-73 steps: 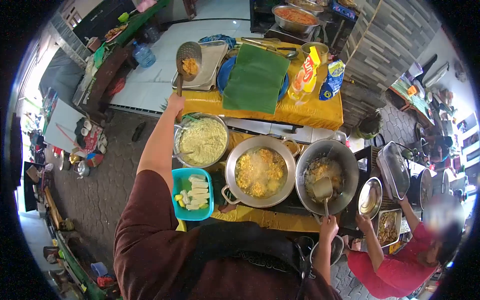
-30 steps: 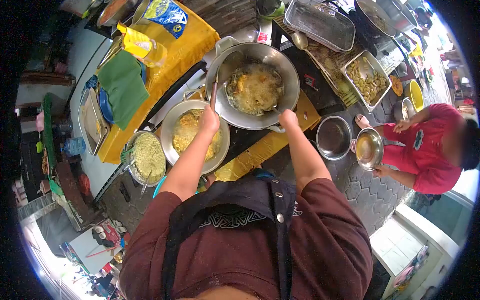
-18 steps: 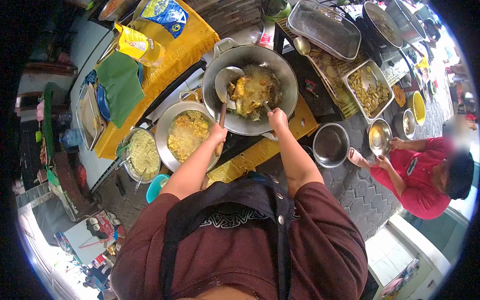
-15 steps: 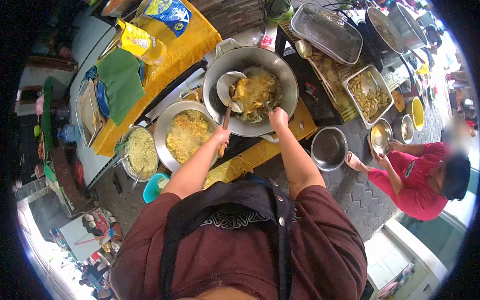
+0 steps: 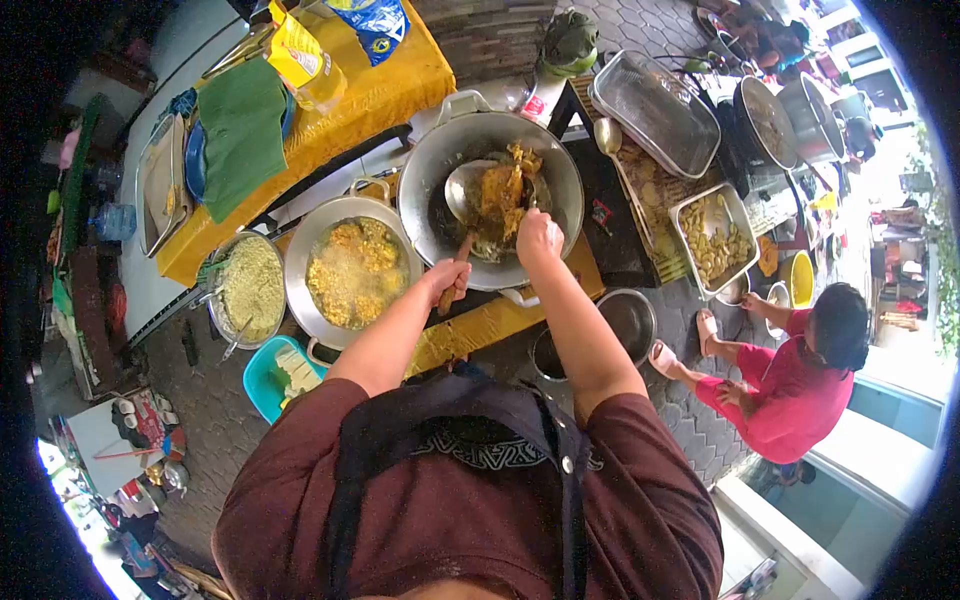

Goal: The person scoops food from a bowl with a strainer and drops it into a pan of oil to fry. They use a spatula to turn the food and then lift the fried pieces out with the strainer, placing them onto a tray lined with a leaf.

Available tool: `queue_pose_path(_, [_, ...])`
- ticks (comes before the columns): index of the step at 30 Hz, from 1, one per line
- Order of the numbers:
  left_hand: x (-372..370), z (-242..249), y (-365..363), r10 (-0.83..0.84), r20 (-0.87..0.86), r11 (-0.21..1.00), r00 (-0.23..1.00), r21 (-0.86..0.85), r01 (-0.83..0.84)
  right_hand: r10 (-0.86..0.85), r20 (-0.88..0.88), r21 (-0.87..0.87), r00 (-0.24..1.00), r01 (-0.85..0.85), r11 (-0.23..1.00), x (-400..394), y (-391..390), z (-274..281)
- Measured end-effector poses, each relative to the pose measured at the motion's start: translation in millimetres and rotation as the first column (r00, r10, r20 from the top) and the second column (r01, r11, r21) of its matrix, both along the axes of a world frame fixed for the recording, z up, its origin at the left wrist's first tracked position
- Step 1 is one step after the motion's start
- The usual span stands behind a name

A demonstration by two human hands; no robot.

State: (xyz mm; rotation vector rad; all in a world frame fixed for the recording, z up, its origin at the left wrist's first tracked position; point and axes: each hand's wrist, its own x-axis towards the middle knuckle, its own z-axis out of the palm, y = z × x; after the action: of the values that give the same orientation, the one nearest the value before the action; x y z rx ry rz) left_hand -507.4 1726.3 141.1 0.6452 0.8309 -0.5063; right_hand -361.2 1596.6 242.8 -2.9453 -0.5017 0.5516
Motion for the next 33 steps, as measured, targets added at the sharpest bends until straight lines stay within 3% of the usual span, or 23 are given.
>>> queue_pose_path(3, [-10.8,-8.8,-3.2,0.026,0.060,0.999,0.998,-0.035,-0.024,0.059,0.042,-0.002,0.997,-0.059,0.998,-4.3,0.7,1.9])
queue_pose_path(5, [-6.5,-19.3,-4.0,0.063,0.087,0.984,0.994,-0.170,-0.047,0.071,0.033,-0.007,0.997,-0.071,0.997,-6.3,0.4,5.5])
queue_pose_path(11, [19.5,-1.0,-16.5,0.114,0.020,0.982,0.993,-0.156,-0.110,0.142,0.105,0.008,0.984,-0.143,0.990,-16.1,-5.9,1.9])
queue_pose_path(12, [16.5,-5.0,-18.5,0.121,0.032,0.976,0.992,-0.187,-0.113,0.113,0.027,0.013,0.993,-0.113,0.993,-18.7,-4.1,5.4])
queue_pose_path(17, [9.6,-20.5,-22.6,0.164,0.033,0.930,0.986,-0.338,-0.144,0.031,0.050,0.063,0.998,-0.034,0.997,-21.4,-10.6,13.4])
queue_pose_path(19, [13.1,-19.1,-21.6,0.160,-0.013,0.947,0.987,-0.279,-0.158,-0.117,0.136,0.136,0.984,0.099,0.986,-17.1,-20.1,14.4])
queue_pose_path(21, [14.2,-13.8,-17.7,0.148,0.021,0.961,0.989,-0.241,-0.138,-0.218,0.100,0.141,0.971,0.203,0.969,-6.1,-29.8,11.0])
queue_pose_path(23, [15.3,-2.2,-12.4,0.111,0.020,0.990,0.994,-0.090,-0.108,-0.227,0.153,0.174,0.962,0.200,0.964,13.7,-41.7,-11.2])
queue_pose_path(29, [10.0,-3.2,-1.6,0.047,0.026,0.999,0.999,-0.015,-0.047,-0.196,0.179,0.367,0.964,0.120,0.923,50.8,-42.2,-59.9])
queue_pose_path(31, [6.5,1.7,-0.4,-0.015,0.017,0.994,1.000,0.109,0.013,-0.168,0.159,0.322,0.973,0.109,0.940,49.0,-34.2,-60.2])
queue_pose_path(33, [-1.2,6.9,0.3,-0.021,0.026,0.995,0.999,0.099,0.019,-0.108,0.163,0.314,0.981,0.052,0.948,44.5,-30.4,-59.9])
